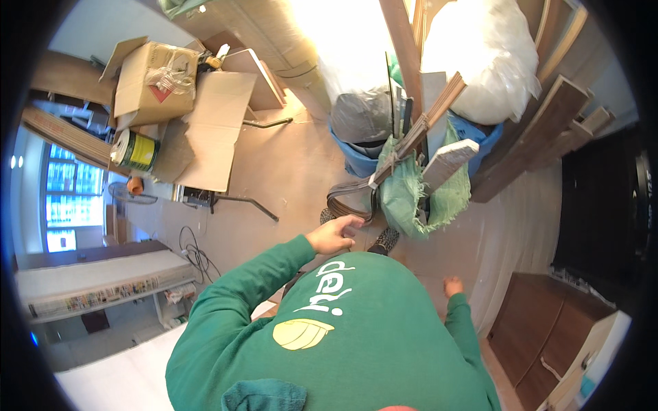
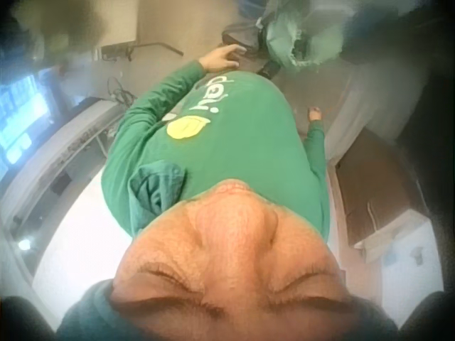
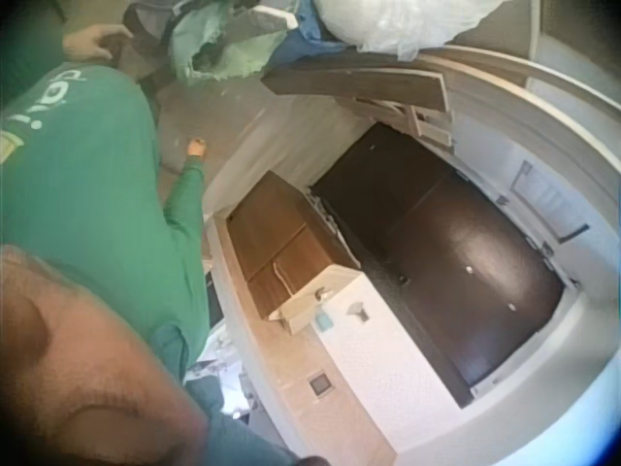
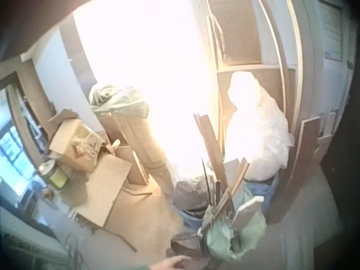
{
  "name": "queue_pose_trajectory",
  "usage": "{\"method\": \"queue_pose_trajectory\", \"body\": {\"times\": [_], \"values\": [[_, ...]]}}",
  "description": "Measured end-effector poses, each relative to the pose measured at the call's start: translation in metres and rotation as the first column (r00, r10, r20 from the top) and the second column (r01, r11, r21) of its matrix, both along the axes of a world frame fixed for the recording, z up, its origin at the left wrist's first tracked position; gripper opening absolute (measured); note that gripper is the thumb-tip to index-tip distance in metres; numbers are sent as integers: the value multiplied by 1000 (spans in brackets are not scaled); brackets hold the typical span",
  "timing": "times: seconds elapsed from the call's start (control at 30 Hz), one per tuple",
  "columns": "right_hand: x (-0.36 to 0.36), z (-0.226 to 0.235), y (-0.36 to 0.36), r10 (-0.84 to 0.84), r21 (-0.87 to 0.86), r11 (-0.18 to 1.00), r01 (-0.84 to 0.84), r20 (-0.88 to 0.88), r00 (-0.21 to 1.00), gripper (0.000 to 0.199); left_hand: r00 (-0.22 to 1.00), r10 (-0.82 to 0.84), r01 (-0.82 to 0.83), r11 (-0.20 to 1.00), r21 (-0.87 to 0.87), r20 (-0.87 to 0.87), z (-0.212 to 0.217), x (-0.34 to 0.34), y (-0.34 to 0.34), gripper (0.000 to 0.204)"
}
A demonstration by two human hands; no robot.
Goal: The person compares a paper template to a dark sheet of material, manipulates a metal strip by hand, and then places items into a cardboard box which they secure with tape using a utility knife.
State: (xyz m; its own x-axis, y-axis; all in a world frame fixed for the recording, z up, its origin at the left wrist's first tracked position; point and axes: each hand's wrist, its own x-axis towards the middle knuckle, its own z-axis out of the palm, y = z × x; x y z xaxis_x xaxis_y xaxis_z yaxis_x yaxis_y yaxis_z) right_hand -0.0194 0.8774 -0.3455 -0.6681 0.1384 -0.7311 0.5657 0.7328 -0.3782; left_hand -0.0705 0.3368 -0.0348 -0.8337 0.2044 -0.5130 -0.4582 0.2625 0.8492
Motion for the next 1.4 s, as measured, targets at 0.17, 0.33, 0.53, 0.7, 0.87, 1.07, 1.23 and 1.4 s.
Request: {"method": "queue_pose_trajectory", "body": {"times": [0.17,0.33,0.53,0.7,0.87,1.07,1.23,1.4], "values": [[5,45,-54,88,-172,984,-43,262,961,17,965,-43,-33,958,283,258,63,44,-14,47],[-53,73,-101,106,-277,960,-36,242,964,16,995,-8,-57,788,613,103,92,57,-33,46],[-119,101,-143,18,-326,944,39,170,985,17,1000,12,-16,961,-276,-17,39,103,-66,35],[-129,106,-168,51,-296,955,-12,124,991,17,909,386,-406,905,-127,-156,22,120,-113,33],[-98,98,-206,267,-198,949,-245,91,959,18,877,426,-464,871,-163,-221,34,143,-184,39],[-83,41,-211,607,-46,792,-609,-57,793,19,44,779,-999,19,-46,-625,-8,157,-439,27],[-71,73,-259,513,-107,849,-517,-63,856,18,59,963,-973,-3,-230,-265,39,151,-573,43],[-68,228,-377,288,-215,939,-269,66,955,16,27,974,-991,-4,-135,-227,33,149,-590,32]]}}
